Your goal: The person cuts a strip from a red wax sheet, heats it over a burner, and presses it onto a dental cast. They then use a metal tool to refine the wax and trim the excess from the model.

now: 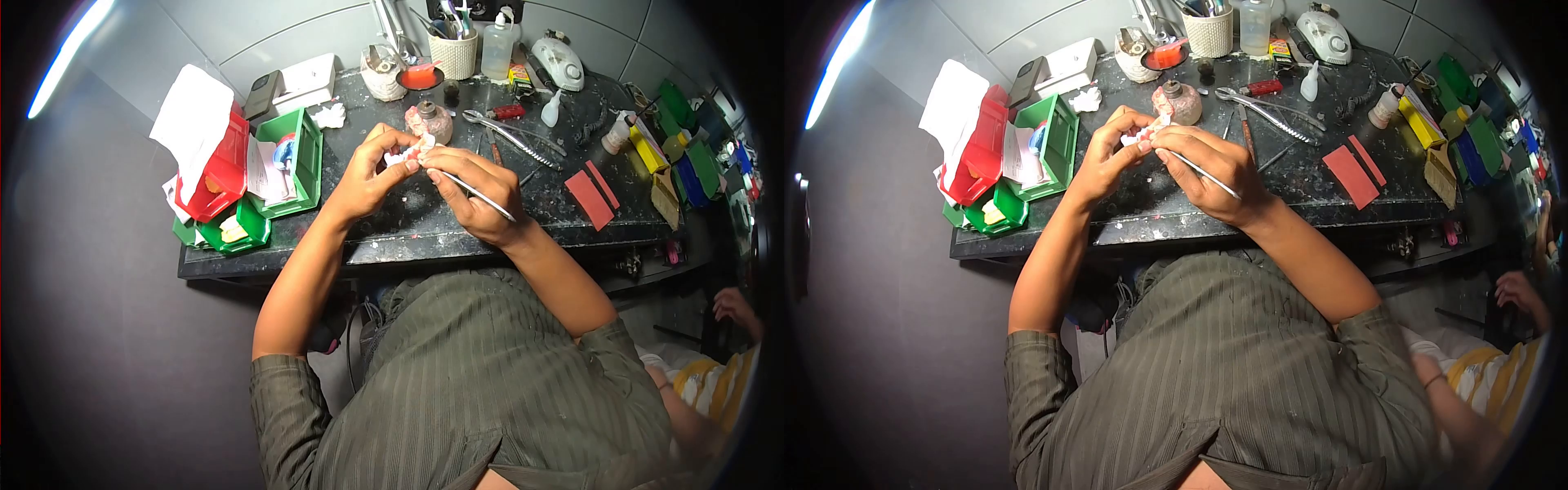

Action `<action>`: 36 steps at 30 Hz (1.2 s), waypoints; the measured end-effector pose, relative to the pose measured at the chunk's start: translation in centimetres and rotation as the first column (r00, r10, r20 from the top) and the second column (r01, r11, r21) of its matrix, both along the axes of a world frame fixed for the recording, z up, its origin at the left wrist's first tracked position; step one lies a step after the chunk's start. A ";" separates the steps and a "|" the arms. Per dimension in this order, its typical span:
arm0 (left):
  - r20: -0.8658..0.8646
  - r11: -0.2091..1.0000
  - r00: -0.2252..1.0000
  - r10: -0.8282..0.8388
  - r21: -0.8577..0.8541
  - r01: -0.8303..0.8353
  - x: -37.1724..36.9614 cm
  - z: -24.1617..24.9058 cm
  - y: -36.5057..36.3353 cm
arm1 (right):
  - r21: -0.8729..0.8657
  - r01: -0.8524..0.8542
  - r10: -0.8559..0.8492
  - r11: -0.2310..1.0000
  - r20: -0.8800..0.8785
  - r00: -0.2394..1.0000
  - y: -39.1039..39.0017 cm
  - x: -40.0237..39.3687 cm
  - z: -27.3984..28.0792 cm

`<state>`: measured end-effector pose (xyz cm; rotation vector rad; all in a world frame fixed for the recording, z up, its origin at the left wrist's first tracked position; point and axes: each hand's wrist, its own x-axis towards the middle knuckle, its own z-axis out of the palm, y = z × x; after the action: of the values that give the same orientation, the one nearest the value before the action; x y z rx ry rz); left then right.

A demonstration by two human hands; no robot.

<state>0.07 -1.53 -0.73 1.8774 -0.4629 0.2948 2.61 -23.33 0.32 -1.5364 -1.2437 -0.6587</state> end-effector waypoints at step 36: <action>-0.291 0.548 0.593 -0.751 -0.776 0.313 0.3 -2.8 2.6 | -0.073 -0.285 0.282 0.956 -0.054 0.958 -1.0 0.1 0.4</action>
<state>0.34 1.09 -3.51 0.9209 -0.4225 -0.5503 2.68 -24.31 0.73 -1.3918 -1.4377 -0.3904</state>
